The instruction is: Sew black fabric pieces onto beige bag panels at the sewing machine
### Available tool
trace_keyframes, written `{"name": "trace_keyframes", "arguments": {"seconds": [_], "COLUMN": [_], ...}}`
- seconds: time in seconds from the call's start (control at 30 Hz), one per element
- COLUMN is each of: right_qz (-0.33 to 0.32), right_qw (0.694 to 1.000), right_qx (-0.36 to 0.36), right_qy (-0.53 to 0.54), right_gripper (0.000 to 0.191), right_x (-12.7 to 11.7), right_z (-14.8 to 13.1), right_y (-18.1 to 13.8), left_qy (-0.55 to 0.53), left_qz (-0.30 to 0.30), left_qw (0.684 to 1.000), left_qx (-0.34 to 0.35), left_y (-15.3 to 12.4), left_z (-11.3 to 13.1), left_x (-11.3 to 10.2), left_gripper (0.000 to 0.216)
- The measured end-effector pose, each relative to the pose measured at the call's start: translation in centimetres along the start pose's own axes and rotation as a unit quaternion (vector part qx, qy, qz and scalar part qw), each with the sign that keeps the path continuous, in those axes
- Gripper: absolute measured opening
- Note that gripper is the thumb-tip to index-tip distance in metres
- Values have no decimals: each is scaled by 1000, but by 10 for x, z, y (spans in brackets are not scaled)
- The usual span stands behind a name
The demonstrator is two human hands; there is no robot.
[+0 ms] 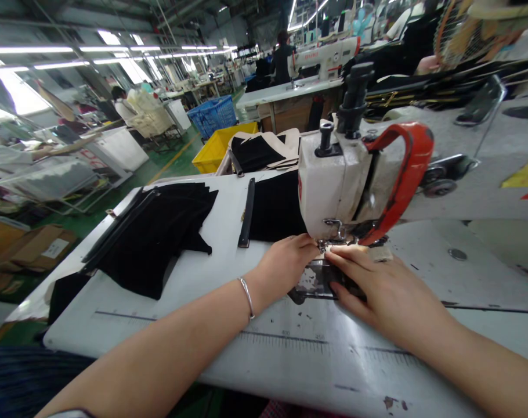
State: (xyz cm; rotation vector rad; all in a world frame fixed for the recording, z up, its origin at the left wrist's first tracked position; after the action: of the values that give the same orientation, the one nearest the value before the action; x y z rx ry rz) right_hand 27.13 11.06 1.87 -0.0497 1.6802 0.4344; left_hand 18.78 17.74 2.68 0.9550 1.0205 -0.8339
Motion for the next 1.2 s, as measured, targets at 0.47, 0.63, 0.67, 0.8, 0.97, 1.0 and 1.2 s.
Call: {"name": "trace_keyframes", "arguments": {"seconds": [0.47,0.63,0.67,0.8,0.97,1.0,1.2], "right_qz": [17,21,23,41,60,63,96], "right_qw": [1000,998,998,998,997,996,993], "right_qx": [3,25,28,37,49,51,13], "right_qy": [20,51,57,37,21,21,68], "right_gripper": [47,48,48,43,39,40,41], "right_x": [0,3,2,-6,-9,-9,5], "right_z": [0,1,0,-5,-5,-4,6], "right_y": [2,3,2,-2,-3,-2,-8], "left_qy": [-3,-16,-21,-84,-179,-179,-153], "left_qz": [8,16,17,25,71,112,208], "left_qw": [1000,999,998,994,963,942,833], "left_qx": [-30,-45,-48,-61,-188,-260,-489], "left_y": [3,5,5,1,-10,-14,-31], "left_z": [-8,-9,-7,-4,-60,-86,-162], "left_x": [3,-1,-2,-6,-27,-38,-79], "left_gripper": [20,24,25,31,29,28,32]}}
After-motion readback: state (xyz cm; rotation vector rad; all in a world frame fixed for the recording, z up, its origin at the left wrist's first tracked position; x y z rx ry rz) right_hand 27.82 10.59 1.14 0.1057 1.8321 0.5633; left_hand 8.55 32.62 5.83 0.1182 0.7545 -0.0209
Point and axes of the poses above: each hand's wrist, its own y-axis towards the middle knuckle, its own x-axis out of the palm, z = x × y, the point moved 9 cm from there along y, towards the middle knuckle, and after that the axes turned 4 degrees about -x, right-handed, at the moved point
